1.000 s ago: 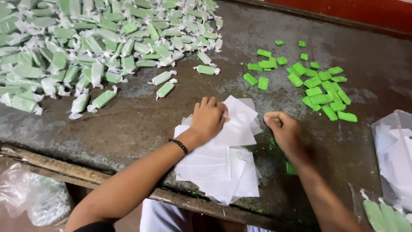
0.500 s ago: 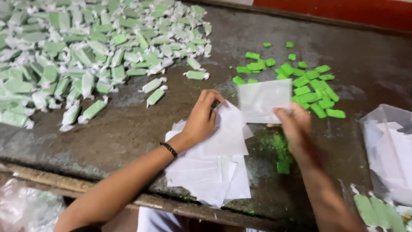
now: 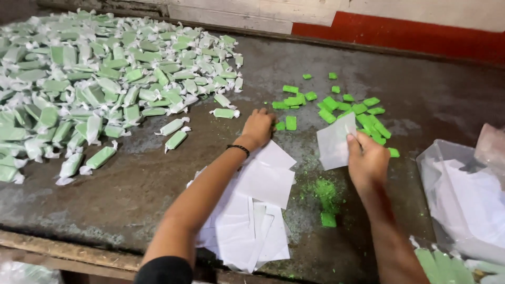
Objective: The person is manually wrapping small green rectangular items in individual sheets of white paper at a very high speed, placing the finished products into a pile.
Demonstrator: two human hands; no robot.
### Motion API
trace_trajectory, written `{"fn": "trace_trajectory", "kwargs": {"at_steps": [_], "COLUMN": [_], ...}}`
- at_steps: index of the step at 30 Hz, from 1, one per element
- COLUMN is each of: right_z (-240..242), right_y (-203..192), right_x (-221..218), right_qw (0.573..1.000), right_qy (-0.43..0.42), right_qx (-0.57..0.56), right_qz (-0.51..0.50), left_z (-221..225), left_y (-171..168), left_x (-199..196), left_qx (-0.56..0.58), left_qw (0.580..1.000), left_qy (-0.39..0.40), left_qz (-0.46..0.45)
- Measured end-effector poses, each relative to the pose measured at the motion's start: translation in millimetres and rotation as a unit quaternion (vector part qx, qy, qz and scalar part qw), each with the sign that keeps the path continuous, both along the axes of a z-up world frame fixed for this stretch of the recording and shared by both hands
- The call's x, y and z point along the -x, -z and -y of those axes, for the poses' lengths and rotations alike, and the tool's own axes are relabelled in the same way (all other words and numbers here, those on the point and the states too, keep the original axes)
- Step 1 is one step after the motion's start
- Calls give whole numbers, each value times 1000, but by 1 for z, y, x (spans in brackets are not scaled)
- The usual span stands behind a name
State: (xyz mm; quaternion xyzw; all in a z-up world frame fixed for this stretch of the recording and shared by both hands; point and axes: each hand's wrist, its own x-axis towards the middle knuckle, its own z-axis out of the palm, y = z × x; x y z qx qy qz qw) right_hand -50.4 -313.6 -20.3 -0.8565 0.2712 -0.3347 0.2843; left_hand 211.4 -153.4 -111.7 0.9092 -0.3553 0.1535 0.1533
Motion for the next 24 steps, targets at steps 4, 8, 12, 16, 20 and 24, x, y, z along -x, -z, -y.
{"fn": "trace_trajectory", "kwargs": {"at_steps": [4, 8, 12, 16, 20, 24], "right_z": [11, -26, -81, -92, -93, -109], "right_y": [9, -7, -14, 2, -5, -17], "right_x": [-6, 5, 6, -3, 1, 10], "right_qw": [1000, 998, 920, 885, 814, 831], "right_qy": [0, -12, -160, -241, -274, -268], "right_qx": [-7, -56, -344, -388, -499, -476], "right_qz": [-7, -2, 102, 93, 120, 107], "left_z": [-34, -70, -78, -92, -111, -112], "left_y": [-20, -54, -82, -89, -99, -91], "left_x": [29, 95, 167, 192, 200, 191], "left_qx": [2, 183, 369, 395, 466, 522], "left_qw": [998, 957, 878, 871, 789, 658], "left_qy": [44, 175, 220, 207, 163, 192], "left_qz": [-51, -144, -212, -206, -366, -508]}}
